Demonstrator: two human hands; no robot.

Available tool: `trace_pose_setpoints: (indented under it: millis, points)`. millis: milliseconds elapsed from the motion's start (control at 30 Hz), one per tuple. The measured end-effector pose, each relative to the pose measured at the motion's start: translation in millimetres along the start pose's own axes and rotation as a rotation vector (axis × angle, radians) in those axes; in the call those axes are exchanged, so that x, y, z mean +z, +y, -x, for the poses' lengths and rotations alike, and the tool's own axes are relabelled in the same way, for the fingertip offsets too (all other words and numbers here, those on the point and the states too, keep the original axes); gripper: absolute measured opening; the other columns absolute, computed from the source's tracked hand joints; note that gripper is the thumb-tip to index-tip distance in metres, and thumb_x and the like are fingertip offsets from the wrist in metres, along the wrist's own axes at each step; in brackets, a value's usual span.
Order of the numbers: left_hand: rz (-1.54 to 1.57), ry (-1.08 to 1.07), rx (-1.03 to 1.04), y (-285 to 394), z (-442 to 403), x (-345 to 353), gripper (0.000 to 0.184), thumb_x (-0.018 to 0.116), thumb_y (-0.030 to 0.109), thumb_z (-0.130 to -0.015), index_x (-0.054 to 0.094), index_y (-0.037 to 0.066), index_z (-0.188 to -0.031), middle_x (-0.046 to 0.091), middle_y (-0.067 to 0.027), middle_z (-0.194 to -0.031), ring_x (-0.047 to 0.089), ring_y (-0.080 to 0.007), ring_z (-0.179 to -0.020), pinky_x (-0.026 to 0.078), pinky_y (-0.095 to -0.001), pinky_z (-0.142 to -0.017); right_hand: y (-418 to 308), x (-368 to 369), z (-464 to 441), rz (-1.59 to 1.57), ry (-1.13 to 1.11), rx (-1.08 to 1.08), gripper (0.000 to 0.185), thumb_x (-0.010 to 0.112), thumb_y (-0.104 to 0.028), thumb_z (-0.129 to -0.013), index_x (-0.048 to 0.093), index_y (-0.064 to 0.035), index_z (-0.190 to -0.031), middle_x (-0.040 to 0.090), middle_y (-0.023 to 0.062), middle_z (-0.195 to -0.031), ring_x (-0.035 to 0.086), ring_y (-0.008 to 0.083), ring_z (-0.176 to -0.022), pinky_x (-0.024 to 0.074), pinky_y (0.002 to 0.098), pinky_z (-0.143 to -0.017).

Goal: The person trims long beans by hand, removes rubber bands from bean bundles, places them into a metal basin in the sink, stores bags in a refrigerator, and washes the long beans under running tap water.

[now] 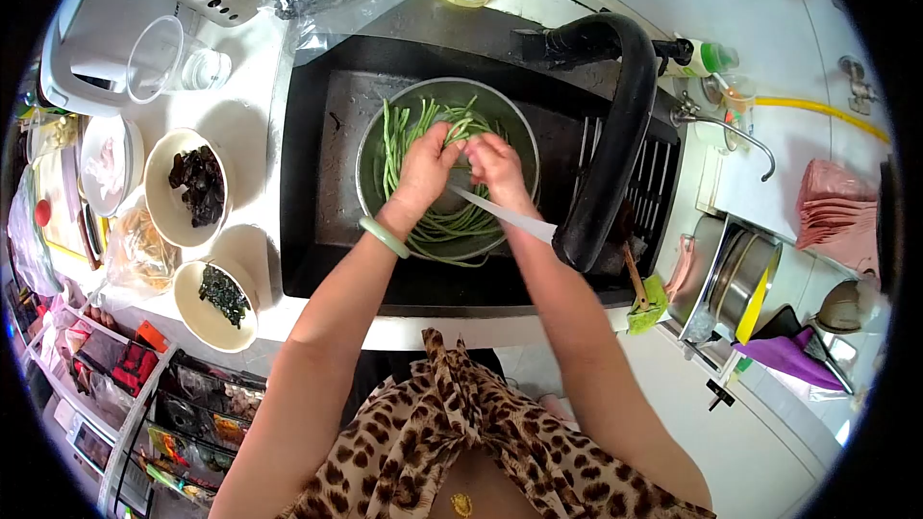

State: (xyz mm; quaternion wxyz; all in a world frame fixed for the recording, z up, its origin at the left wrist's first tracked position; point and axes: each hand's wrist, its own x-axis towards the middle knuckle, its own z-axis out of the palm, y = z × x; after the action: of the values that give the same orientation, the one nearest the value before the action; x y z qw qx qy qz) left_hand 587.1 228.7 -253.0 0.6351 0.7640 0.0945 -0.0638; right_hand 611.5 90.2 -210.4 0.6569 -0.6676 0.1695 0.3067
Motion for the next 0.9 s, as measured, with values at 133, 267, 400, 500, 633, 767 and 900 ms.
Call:
trace_pose_setpoints:
  millis: [133,267,400,500,633,767,900]
  points:
    - [0.115,0.04,0.016,14,16,-11,0.015,0.06,0.015,-0.089,0.056,0.001,-0.094,0.06,-0.009,-0.077,0.057,-0.021,-0.07,0.044,-0.0329,-0.063,36,-59,-35,-0.743,0.202,-0.139,0.017,0.054,-0.023,-0.094,0.057,-0.0059,-0.095,0.048,-0.0036,-0.067,0.045,0.0089,-0.06,0.0391,0.0234,-0.057]
    - [0.481,-0.331,-0.294,15,7,-30,0.017,0.056,0.021,-0.094,0.061,0.008,-0.103,0.045,0.0063,-0.07,0.041,-0.0036,-0.065,0.036,-0.0198,-0.058,25,-88,-1,-0.763,-0.404,0.096,0.018,0.053,-0.02,-0.092,0.059,-0.0044,-0.099,0.054,0.0006,-0.08,0.053,0.0118,-0.071,0.0471,0.026,-0.07]
    - [0.388,-0.479,-0.246,23,4,-39,0.023,0.053,0.025,-0.096,0.061,0.007,-0.109,0.043,0.0094,-0.074,0.035,-0.0025,-0.065,0.03,-0.0171,-0.057,11,-71,10,-0.438,-0.482,0.087,0.021,0.055,-0.012,-0.086,0.058,-0.002,-0.105,0.058,0.0036,-0.089,0.056,0.0123,-0.077,0.0498,0.0288,-0.077]
    - [0.335,-0.461,-0.136,14,3,-38,0.025,0.053,0.026,-0.096,0.062,0.005,-0.107,0.045,0.0082,-0.076,0.039,-0.0033,-0.068,0.034,-0.0181,-0.061,-25,-49,1,-0.34,-0.453,0.095,0.017,0.056,-0.012,-0.087,0.059,-0.0024,-0.101,0.057,0.0027,-0.088,0.056,0.0115,-0.078,0.0496,0.0285,-0.077]
    - [0.282,-0.48,-0.142,14,3,-42,0.026,0.053,0.027,-0.096,0.062,0.004,-0.105,0.049,0.0068,-0.079,0.041,-0.0043,-0.072,0.037,-0.0195,-0.065,-52,-37,-21,0.358,-0.323,0.135,0.026,0.057,-0.031,-0.092,0.059,-0.0053,-0.094,0.053,-0.0022,-0.079,0.053,0.0083,-0.073,0.0445,0.0257,-0.069]
    - [0.225,-0.537,-0.099,5,2,-40,0.027,0.054,0.027,-0.095,0.063,0.003,-0.105,0.062,-0.0021,-0.089,0.052,-0.011,-0.082,0.043,-0.0261,-0.078,-57,-33,-30,0.775,-0.399,0.136,0.034,0.053,-0.036,-0.094,0.06,-0.0035,-0.09,0.057,0.0017,-0.074,0.055,0.0135,-0.07,0.0443,0.0288,-0.067]
    - [0.189,-0.55,0.007,7,5,-39,0.026,0.051,0.026,-0.097,0.061,0.004,-0.104,0.057,0.0011,-0.083,0.046,-0.0077,-0.075,0.041,-0.0238,-0.069,-55,-23,-22,0.939,-0.584,-0.221,0.04,0.048,-0.037,-0.096,0.059,-0.0007,-0.085,0.062,0.0112,-0.076,0.059,0.0235,-0.073,0.0451,0.0351,-0.07]
